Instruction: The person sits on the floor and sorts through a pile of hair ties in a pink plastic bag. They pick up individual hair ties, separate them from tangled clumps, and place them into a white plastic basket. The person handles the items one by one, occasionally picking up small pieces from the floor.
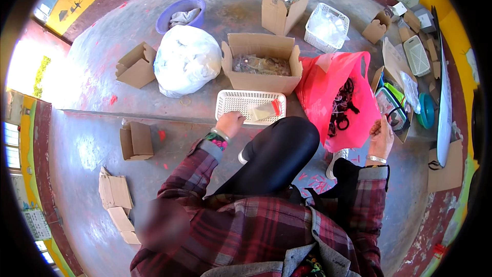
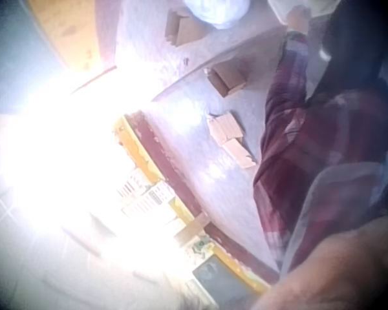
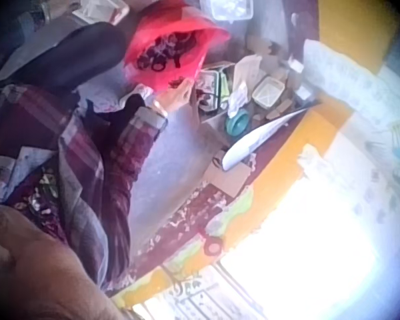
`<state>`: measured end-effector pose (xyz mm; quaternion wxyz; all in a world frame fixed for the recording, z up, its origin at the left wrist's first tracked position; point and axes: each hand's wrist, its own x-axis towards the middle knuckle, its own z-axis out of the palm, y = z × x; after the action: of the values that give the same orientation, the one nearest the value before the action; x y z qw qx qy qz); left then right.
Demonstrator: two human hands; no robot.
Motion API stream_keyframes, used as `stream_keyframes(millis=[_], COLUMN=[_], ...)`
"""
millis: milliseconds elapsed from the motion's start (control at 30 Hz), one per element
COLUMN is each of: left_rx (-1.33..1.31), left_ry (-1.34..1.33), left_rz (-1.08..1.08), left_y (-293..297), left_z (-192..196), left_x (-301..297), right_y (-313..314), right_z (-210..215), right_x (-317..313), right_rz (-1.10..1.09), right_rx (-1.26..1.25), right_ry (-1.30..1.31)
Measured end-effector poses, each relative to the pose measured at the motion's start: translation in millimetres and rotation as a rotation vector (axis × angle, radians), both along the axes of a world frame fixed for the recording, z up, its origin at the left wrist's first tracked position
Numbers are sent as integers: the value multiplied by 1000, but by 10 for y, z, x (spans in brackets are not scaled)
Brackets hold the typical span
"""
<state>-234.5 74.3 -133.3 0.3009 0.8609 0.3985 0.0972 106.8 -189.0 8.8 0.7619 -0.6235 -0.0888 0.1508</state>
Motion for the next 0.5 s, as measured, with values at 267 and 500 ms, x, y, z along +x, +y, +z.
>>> stream_keyframes(millis=[267,500], left_rx=[84,127], left_ry=[148,385], left_rz=[-75,46], left_y=[18,34], left_z=[-278,-653], left_x=[716,971], right_y=[74,117], right_z=[-33,59], right_x=[-145,-209], right_rz=[97,144], right_rx=[-137,-146], right_ry=[-82,-76])
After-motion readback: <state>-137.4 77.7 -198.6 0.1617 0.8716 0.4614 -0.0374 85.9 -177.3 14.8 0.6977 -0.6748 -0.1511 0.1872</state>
